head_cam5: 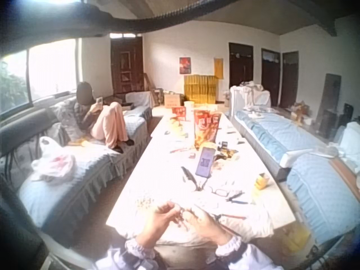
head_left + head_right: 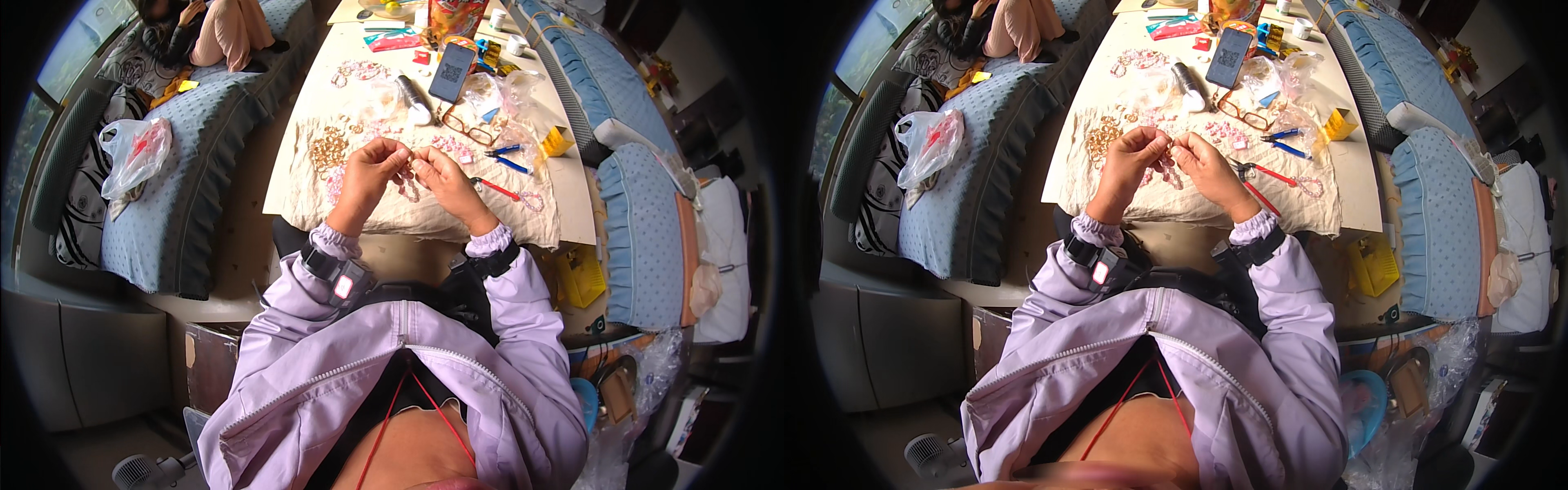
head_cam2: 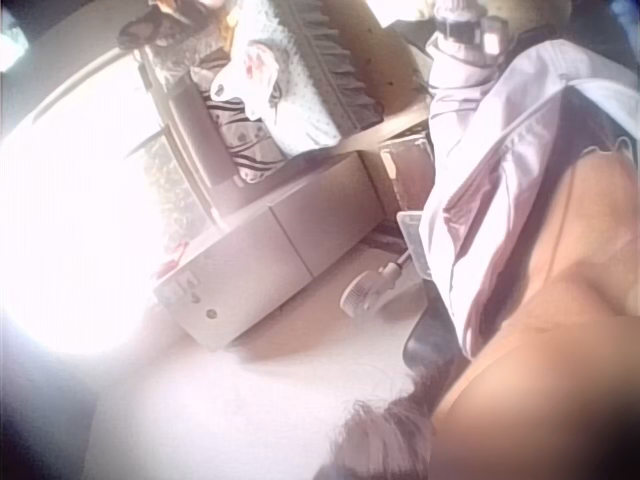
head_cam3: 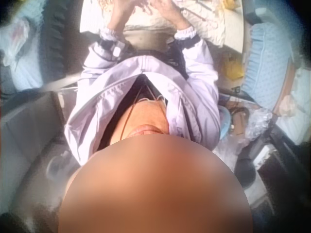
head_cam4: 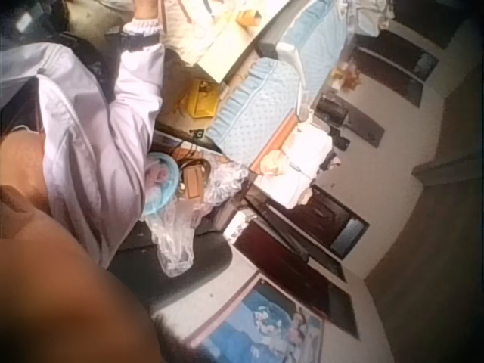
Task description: The person assembles a beaded keychain by threading pink beads onto a string and attaching a metal ring. They use pliers to open and close the ring, then inspect the finished keychain before continuing to add more beads and rings.
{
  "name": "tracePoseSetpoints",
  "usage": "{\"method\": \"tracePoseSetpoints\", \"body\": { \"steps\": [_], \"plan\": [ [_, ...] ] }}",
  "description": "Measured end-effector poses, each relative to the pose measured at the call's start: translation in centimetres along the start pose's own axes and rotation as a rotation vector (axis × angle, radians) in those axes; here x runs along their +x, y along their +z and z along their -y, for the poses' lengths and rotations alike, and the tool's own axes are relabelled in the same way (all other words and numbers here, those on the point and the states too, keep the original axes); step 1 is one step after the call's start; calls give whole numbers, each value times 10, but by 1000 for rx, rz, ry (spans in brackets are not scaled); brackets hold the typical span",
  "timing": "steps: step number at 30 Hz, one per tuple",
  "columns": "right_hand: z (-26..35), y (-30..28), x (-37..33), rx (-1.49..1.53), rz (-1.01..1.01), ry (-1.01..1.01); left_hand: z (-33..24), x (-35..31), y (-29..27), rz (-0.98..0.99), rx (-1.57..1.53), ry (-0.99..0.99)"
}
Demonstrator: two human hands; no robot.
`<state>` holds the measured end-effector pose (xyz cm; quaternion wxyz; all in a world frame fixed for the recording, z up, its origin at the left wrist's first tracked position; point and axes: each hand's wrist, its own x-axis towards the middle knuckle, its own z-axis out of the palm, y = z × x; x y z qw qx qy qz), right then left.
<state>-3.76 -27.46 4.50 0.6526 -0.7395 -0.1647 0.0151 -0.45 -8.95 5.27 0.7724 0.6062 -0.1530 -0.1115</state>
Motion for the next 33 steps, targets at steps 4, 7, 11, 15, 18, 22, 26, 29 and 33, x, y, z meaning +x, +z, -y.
{"method": "tracePoseSetpoints", "body": {
  "steps": [4,7,11,15,18,22,26,29,33],
  "plan": [
    [-1,3,-2,181,14,-5,0,-3,3,30,-66,-22],
    [-2,2,-3,220,19,0,-2,-5,4,52,-32,-28],
    [-5,2,-3,237,19,2,-3,-7,4,58,-18,-24],
    [-7,3,-5,249,-6,30,2,-9,7,91,-67,41],
    [-8,6,-8,334,-2,1,4,-10,7,66,0,50],
    [-9,8,-5,210,-45,6,3,-10,8,20,87,19],
    [-8,8,-6,151,-77,-28,2,-9,8,5,73,32],
    [-5,6,-5,125,-100,-39,2,-9,6,13,38,28],
    [1,6,-2,123,-137,-128,-2,-8,4,19,45,45]
  ]
}}
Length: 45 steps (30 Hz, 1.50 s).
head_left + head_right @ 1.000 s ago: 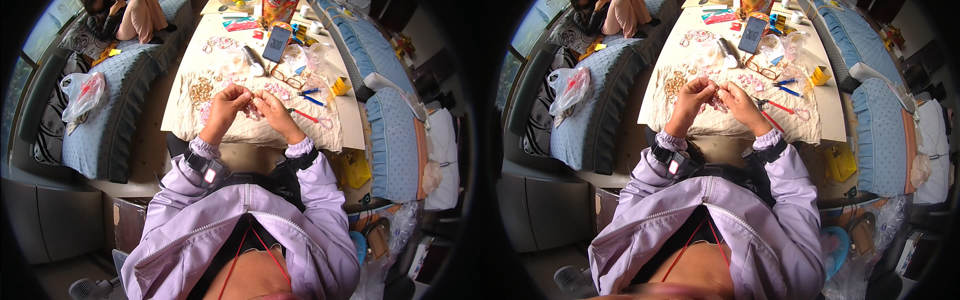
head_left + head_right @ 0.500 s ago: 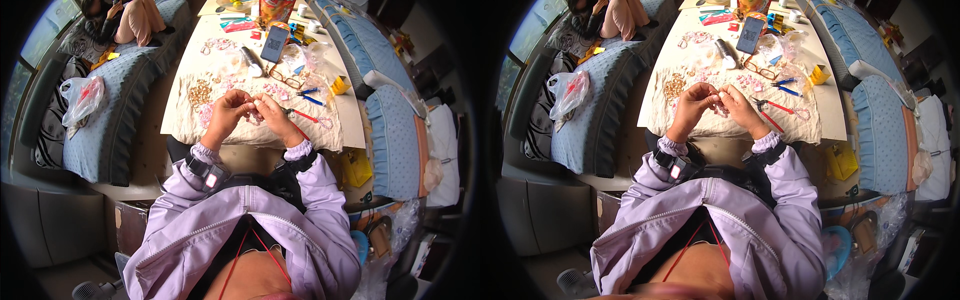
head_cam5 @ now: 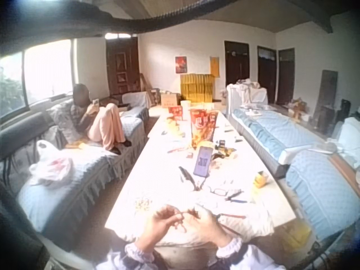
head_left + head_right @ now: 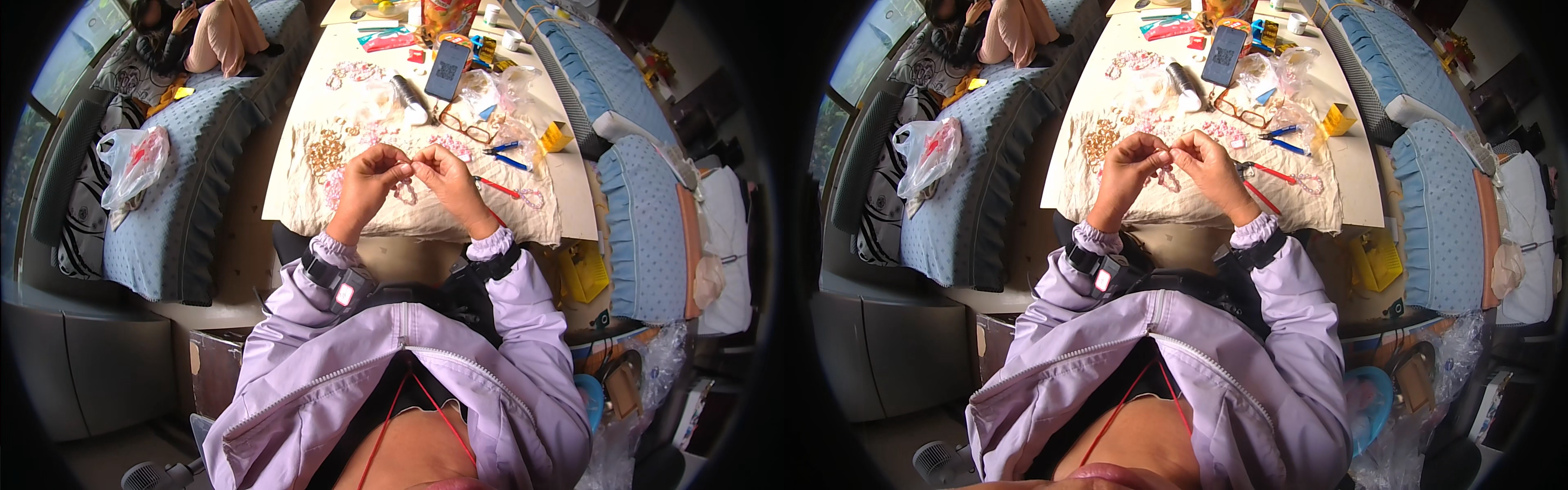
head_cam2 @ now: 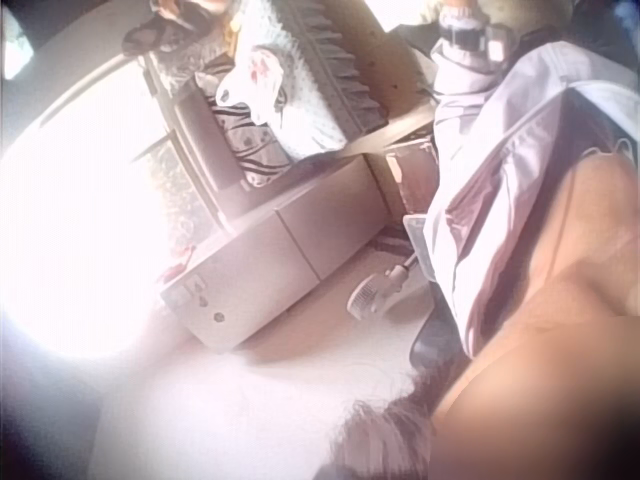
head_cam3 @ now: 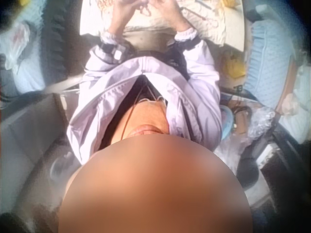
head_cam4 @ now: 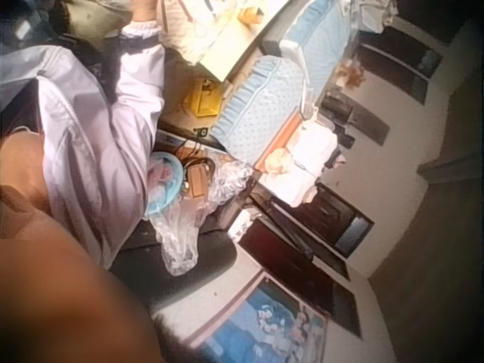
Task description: The person assembles a beaded keychain by threading pink beads onto a string and attaching a metal ring. They use pliers to open and close the ring, then inspect the finished keychain before continuing to add more beads and rings.
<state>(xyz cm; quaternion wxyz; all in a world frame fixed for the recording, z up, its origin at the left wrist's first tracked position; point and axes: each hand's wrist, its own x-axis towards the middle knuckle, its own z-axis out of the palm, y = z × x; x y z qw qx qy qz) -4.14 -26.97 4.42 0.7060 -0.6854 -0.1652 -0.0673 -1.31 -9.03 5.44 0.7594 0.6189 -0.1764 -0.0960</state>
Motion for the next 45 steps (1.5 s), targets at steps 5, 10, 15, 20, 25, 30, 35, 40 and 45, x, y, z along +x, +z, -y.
{"method": "tracePoseSetpoints", "body": {
  "steps": [5,10,15,20,25,30,35,40,45],
  "plan": [
    [6,-3,1,-12,9,60,-8,1,3,-8,60,10],
    [3,6,-3,-59,-97,47,-9,-1,6,-44,70,-23],
    [-5,12,-3,-108,-194,34,-3,-2,1,-18,10,-11],
    [-10,19,-7,-61,-220,35,2,-2,2,-71,56,27],
    [-9,16,-7,-52,-190,24,3,-1,2,-87,12,42],
    [-9,-8,-6,-149,-131,78,6,-3,-8,-93,-8,11],
    [-17,-38,-18,-696,-162,38,16,-4,-15,-128,5,-8],
    [-37,-37,-29,-943,10,-215,26,-7,-18,-108,-51,-78],
    [-46,-42,-27,-998,118,-173,26,-10,-26,-77,-74,-134]
  ]
}}
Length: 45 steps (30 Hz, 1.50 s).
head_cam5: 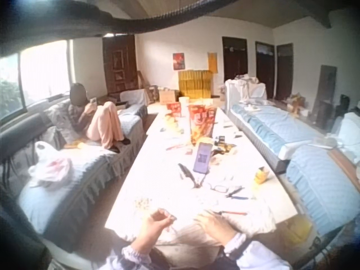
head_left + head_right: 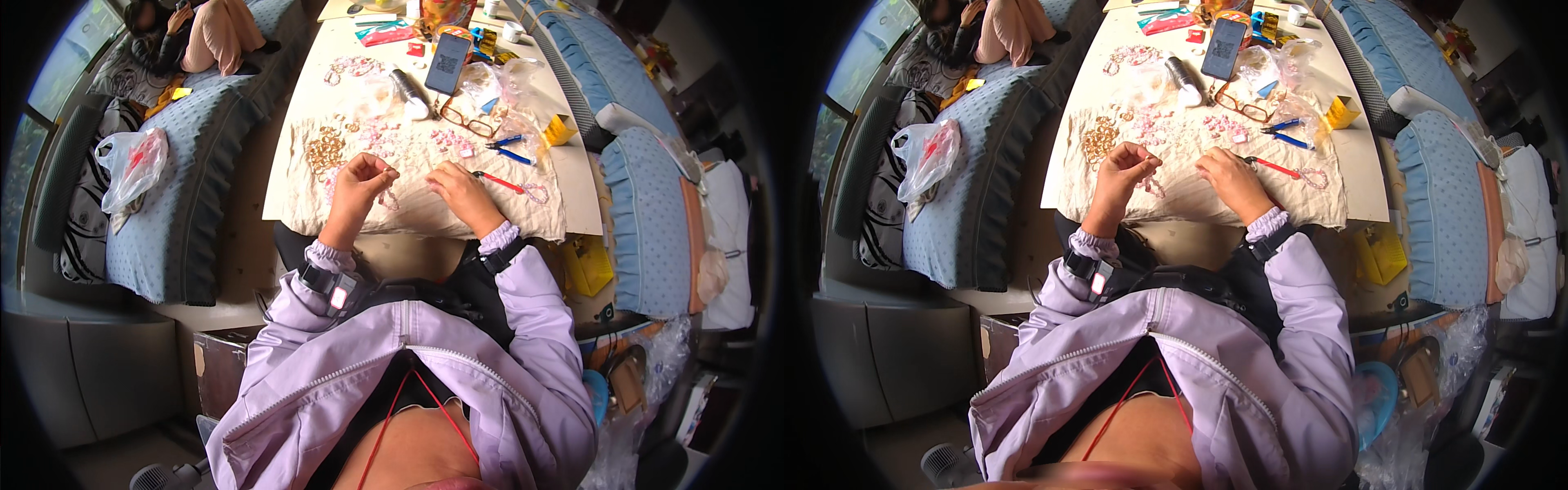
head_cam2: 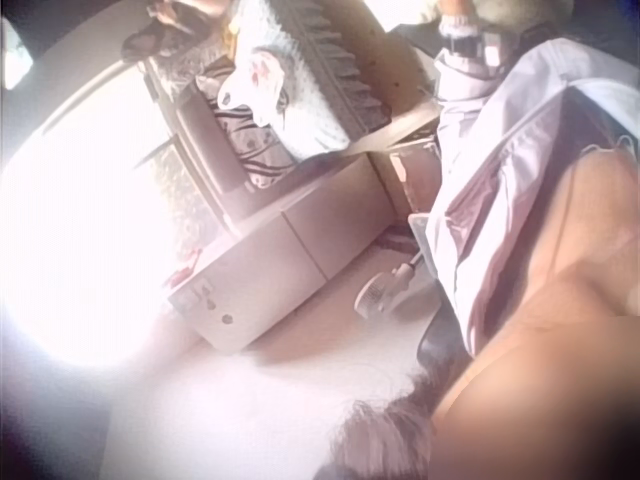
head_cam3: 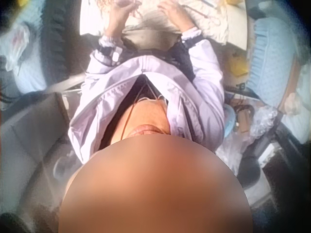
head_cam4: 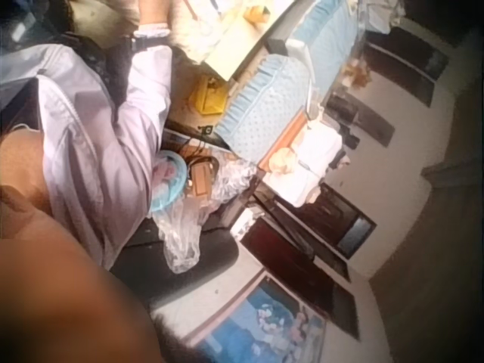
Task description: The person assembles a beaded keychain by threading pink beads onto a string and attaching a metal ring. They use pliers to open and close the ring, then inspect the finished keychain before continuing to add more beads and rings.
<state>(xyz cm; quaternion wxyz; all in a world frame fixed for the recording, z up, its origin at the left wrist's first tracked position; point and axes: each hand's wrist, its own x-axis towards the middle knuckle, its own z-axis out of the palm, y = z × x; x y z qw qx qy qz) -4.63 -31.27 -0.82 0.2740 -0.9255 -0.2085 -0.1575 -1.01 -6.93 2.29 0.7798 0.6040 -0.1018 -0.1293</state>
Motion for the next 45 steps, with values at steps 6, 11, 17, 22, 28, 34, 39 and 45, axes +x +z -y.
{"method": "tracePoseSetpoints", "body": {
  "steps": [6,11,17,22,28,34,39,45],
  "plan": [
    [15,-1,6,162,-74,84,3,-2,2,13,-55,28],
    [40,-10,14,909,37,379,3,-3,4,17,-1,77],
    [58,-11,23,924,-57,264,1,-5,10,29,83,184],
    [60,-13,24,867,-52,258,-2,-9,13,19,125,177],
    [59,-15,24,932,-5,316,-6,-11,16,32,175,214],
    [59,-22,24,1071,78,430,-6,-12,17,37,244,336],
    [62,-16,23,1046,-4,383,-3,-12,18,14,-46,176],
    [72,-23,27,580,-211,171,-3,-11,19,-10,-125,117]
  ]
}}
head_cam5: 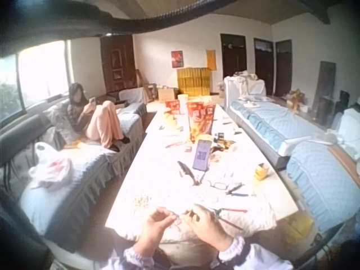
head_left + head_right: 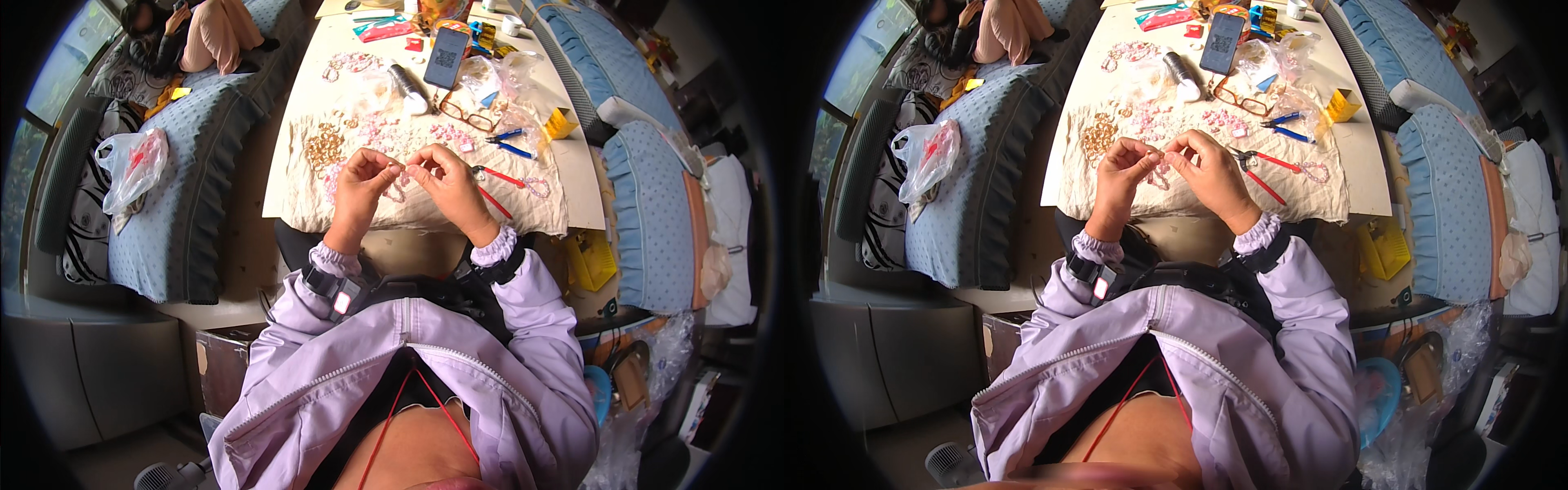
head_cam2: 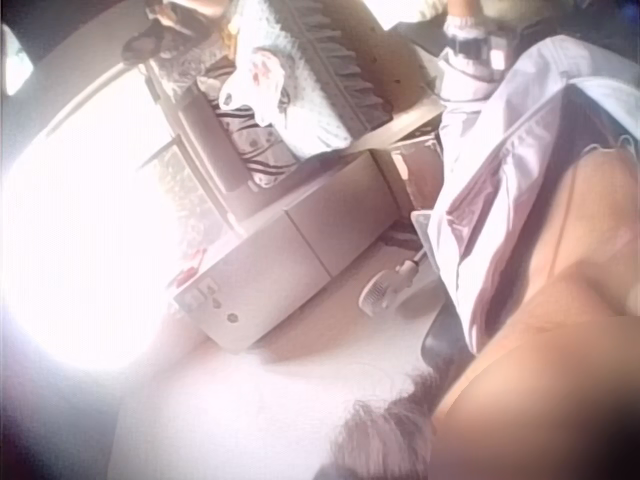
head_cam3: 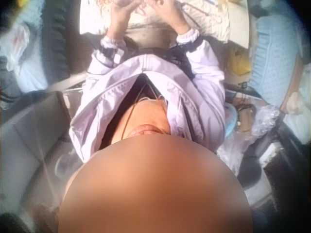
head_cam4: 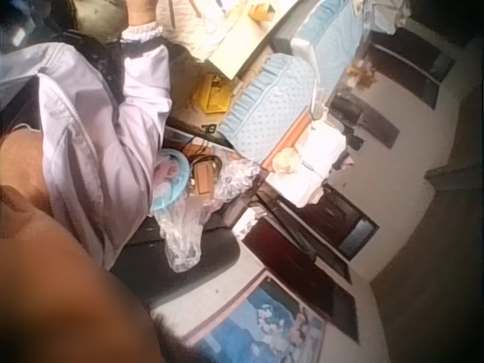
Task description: The person assembles a beaded keychain by threading pink beads onto a string and attaching a metal ring. They use pliers to open and close the ring, then inspect the finished keychain before continuing to add more beads and rings.
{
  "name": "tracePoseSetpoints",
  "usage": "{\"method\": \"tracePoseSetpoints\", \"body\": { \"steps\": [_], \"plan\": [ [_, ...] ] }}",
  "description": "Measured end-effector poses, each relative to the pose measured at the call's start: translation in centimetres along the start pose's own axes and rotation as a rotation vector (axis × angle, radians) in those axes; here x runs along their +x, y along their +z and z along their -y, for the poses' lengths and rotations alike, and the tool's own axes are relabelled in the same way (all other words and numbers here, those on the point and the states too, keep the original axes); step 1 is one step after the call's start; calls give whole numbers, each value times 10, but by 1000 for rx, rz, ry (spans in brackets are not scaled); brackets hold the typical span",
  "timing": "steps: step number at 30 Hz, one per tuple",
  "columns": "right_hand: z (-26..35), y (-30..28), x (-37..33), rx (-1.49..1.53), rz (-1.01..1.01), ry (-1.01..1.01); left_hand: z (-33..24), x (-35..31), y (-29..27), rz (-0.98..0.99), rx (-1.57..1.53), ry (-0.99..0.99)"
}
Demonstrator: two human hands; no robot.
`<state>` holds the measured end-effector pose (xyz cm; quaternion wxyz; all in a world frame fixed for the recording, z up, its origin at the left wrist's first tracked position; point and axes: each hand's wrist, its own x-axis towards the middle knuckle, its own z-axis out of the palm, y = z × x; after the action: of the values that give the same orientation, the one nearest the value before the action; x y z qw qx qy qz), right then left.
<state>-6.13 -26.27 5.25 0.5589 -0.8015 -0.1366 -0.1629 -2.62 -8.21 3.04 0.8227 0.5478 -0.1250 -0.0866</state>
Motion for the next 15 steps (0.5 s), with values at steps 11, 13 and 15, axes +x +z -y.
{"method": "tracePoseSetpoints", "body": {
  "steps": [11,13,15],
  "plan": [
    [17,1,8,-129,-37,-58,-8,7,0,39,128,26],
    [17,-1,9,-138,-16,-36,-10,7,1,52,156,49],
    [19,-2,9,-130,-25,-36,-14,8,2,80,143,47]
  ]
}}
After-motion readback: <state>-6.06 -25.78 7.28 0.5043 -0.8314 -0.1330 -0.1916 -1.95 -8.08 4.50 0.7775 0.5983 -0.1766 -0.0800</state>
